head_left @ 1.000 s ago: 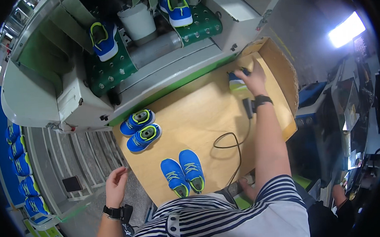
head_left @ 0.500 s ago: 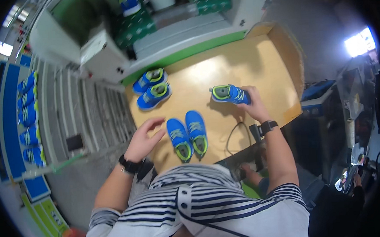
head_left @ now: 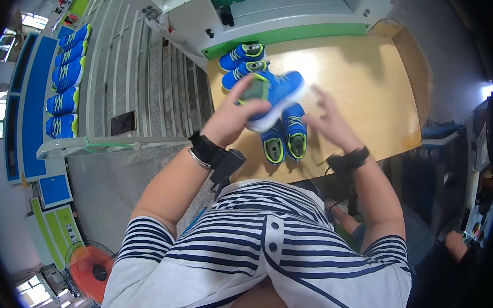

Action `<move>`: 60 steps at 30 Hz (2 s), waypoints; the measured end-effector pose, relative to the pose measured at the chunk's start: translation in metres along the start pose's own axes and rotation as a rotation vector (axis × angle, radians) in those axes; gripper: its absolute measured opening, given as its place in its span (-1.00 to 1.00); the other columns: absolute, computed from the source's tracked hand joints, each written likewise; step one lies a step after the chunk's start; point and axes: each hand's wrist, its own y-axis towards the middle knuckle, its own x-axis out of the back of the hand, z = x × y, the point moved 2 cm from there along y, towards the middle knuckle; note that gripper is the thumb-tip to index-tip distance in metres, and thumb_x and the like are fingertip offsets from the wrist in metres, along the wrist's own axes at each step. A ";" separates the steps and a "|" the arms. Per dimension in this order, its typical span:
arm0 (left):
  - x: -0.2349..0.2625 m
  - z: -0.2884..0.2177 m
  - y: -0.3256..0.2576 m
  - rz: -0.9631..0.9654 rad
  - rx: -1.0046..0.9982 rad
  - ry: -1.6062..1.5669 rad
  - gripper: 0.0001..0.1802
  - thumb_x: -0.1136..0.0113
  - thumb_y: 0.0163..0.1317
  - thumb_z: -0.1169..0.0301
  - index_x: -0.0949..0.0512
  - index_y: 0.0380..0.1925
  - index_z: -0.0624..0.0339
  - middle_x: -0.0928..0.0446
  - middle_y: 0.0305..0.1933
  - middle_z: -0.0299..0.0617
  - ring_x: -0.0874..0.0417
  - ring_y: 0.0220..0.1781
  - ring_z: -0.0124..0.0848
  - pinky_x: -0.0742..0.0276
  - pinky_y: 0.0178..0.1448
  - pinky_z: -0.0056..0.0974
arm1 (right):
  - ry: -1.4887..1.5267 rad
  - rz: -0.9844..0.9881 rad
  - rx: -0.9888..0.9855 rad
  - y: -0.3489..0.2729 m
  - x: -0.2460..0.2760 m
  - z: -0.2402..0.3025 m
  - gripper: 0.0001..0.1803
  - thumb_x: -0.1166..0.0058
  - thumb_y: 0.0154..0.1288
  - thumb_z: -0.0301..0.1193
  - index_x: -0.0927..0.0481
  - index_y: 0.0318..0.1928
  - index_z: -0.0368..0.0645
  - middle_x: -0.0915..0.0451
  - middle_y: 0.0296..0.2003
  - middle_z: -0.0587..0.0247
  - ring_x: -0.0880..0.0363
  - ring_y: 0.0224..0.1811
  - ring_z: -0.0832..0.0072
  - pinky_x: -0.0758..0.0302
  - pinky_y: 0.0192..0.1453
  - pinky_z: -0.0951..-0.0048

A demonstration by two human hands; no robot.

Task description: The person picks up blue sneakers from a conveyor belt and places them onto a wooden table. They repeatedly handle the shoes, arranging them in pairs and rows on the table surface. The person also briefly handles a black sneaker with red laces.

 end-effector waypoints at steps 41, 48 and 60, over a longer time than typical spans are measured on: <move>0.087 0.133 -0.010 -0.087 -0.024 1.415 -0.08 -0.14 0.40 0.00 0.02 0.59 0.12 0.21 0.66 0.24 0.23 0.68 0.26 0.10 0.62 0.28 | -0.733 -0.083 0.351 0.073 0.010 -0.017 -0.38 -0.27 0.26 -0.37 -0.45 0.33 -0.13 -0.28 0.42 -0.23 -0.21 0.46 -0.25 -0.21 0.51 -0.08; 0.089 0.144 -0.014 0.084 0.166 1.520 -0.01 -0.02 0.44 -0.15 0.19 0.62 0.08 0.43 0.68 0.23 0.44 0.69 0.27 0.11 0.58 0.40 | -0.839 0.109 -0.020 -0.075 -0.052 -0.092 -0.17 -0.17 0.36 -0.17 -0.15 0.58 0.10 0.02 0.60 -0.04 0.13 0.62 -0.20 0.08 0.57 -0.35; 0.086 0.140 -0.015 0.082 0.212 1.491 0.04 -0.03 0.41 -0.18 0.28 0.63 -0.01 0.51 0.69 0.16 0.52 0.69 0.20 0.11 0.57 0.44 | -0.841 0.030 -0.001 -0.079 -0.063 -0.101 -0.23 -0.05 0.45 -0.16 -0.12 0.59 0.09 0.09 0.62 -0.02 0.24 0.65 -0.17 0.20 0.58 -0.38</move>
